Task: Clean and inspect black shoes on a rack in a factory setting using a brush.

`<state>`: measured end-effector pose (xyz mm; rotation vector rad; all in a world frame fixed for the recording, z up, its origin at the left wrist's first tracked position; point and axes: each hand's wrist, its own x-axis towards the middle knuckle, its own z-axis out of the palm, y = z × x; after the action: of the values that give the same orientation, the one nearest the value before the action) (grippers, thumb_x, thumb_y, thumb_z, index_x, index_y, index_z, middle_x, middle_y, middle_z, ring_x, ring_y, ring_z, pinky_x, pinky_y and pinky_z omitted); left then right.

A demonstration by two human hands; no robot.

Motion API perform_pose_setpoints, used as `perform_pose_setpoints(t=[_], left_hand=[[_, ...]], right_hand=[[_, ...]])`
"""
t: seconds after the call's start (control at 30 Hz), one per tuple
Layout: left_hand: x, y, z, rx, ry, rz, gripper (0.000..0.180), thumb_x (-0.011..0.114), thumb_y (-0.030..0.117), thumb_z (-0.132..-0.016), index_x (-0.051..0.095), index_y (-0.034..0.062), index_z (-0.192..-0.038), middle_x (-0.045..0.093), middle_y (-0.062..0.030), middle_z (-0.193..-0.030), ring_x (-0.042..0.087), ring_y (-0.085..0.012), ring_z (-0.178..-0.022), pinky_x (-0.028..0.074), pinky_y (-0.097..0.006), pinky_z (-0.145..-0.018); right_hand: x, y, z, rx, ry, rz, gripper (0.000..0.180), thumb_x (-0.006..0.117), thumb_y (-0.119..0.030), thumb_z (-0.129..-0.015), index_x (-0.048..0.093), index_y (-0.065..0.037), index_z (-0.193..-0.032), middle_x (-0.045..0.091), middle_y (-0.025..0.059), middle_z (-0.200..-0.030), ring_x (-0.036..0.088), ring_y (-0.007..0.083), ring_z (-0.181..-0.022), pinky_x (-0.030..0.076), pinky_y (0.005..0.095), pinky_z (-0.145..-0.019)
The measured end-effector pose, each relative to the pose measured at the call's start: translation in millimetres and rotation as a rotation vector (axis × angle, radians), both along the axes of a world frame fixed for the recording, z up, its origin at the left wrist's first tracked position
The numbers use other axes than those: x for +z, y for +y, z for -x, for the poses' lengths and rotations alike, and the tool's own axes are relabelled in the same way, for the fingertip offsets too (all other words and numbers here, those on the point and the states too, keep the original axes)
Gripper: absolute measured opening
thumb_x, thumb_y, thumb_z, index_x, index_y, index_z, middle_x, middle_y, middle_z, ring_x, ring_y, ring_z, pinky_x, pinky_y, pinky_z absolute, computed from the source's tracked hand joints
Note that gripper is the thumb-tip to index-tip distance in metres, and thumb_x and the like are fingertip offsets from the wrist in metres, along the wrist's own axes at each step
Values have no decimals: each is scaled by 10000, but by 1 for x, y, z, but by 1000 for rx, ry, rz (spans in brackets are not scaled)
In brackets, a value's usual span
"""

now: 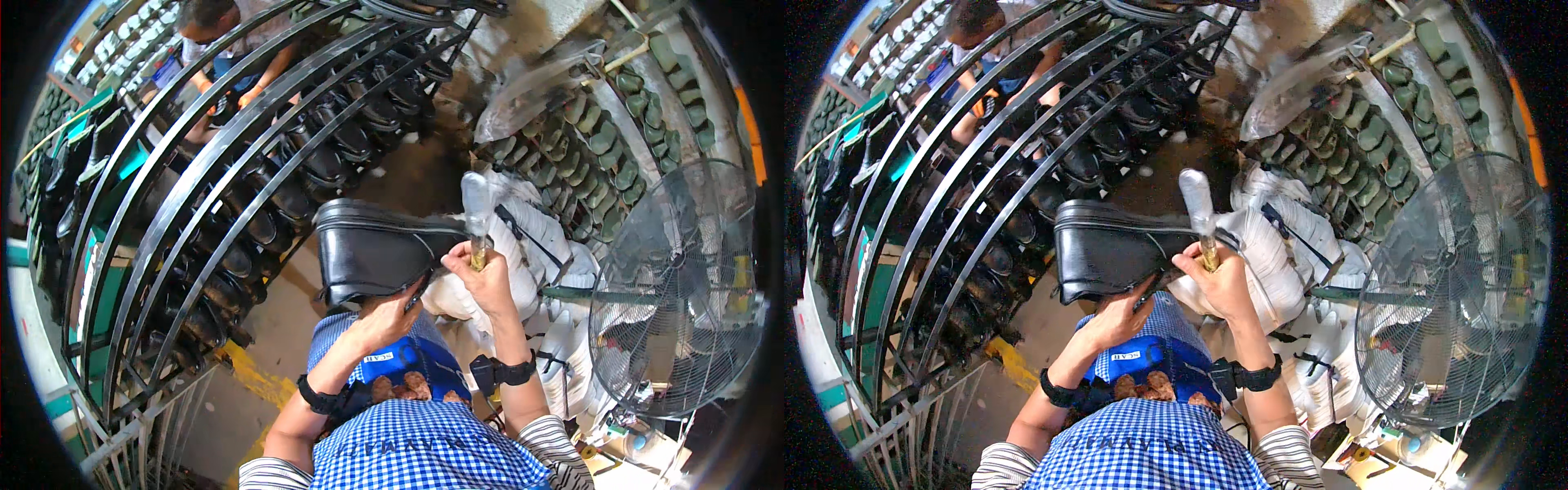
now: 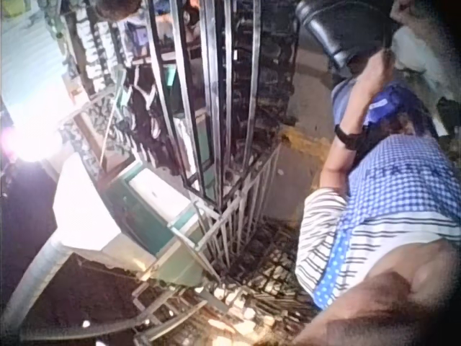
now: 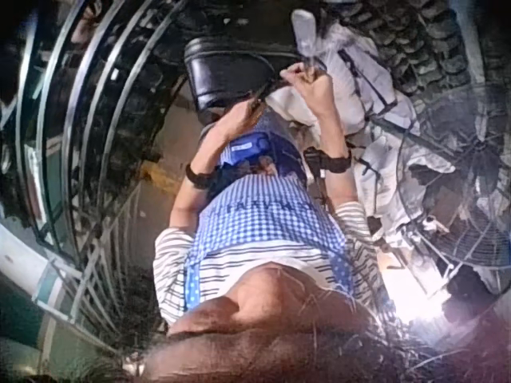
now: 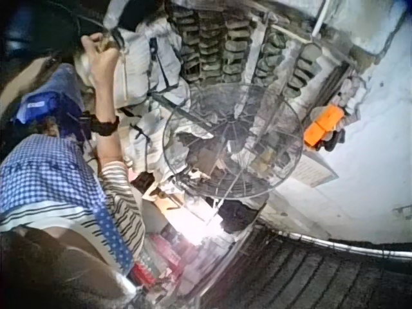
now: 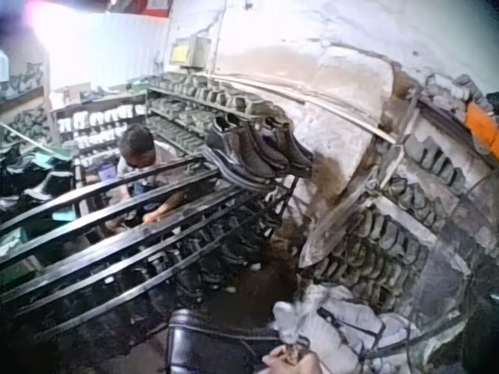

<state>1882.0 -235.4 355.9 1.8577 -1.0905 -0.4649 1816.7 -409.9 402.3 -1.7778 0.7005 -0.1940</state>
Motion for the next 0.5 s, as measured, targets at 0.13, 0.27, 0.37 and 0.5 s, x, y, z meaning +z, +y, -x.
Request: perform_pose_setpoints(t=[0.13,0.27,0.37,0.5], left_hand=[[5,9,-5,-72,76,-69,403,555,150,-765,492,19,-1141,572,-236,-954,565,-379,-828,469,-420,-705],[19,12,-11,-132,238,-274,441,548,145,-769,468,24,-1185,587,-238,-829,569,-393,-783,465,-438,-694],[5,13,-9,-109,187,-123,422,554,135,-754,492,18,-1155,581,-237,-817,564,-396,-770,464,-442,-673],[5,15,-10,-102,246,-100,401,560,168,-753,516,33,-1128,568,-227,-783,560,-379,-722,459,-442,-652]], right_hand=[[0,6,-4,173,83,-84,158,696,-108,-741,581,-8,-785,559,-17,-663,481,55,-606,411,218,-563],[-1,4,-5,329,188,-203,144,688,-93,-742,576,-13,-784,559,-3,-675,495,62,-634,415,218,-575],[-6,1,-2,366,220,-225,127,690,-95,-730,583,-33,-761,536,-33,-684,479,51,-633,392,211,-567],[-9,-2,-1,419,296,-189,124,681,-102,-742,595,-21,-779,547,-32,-644,483,48,-606,386,210,-548]])
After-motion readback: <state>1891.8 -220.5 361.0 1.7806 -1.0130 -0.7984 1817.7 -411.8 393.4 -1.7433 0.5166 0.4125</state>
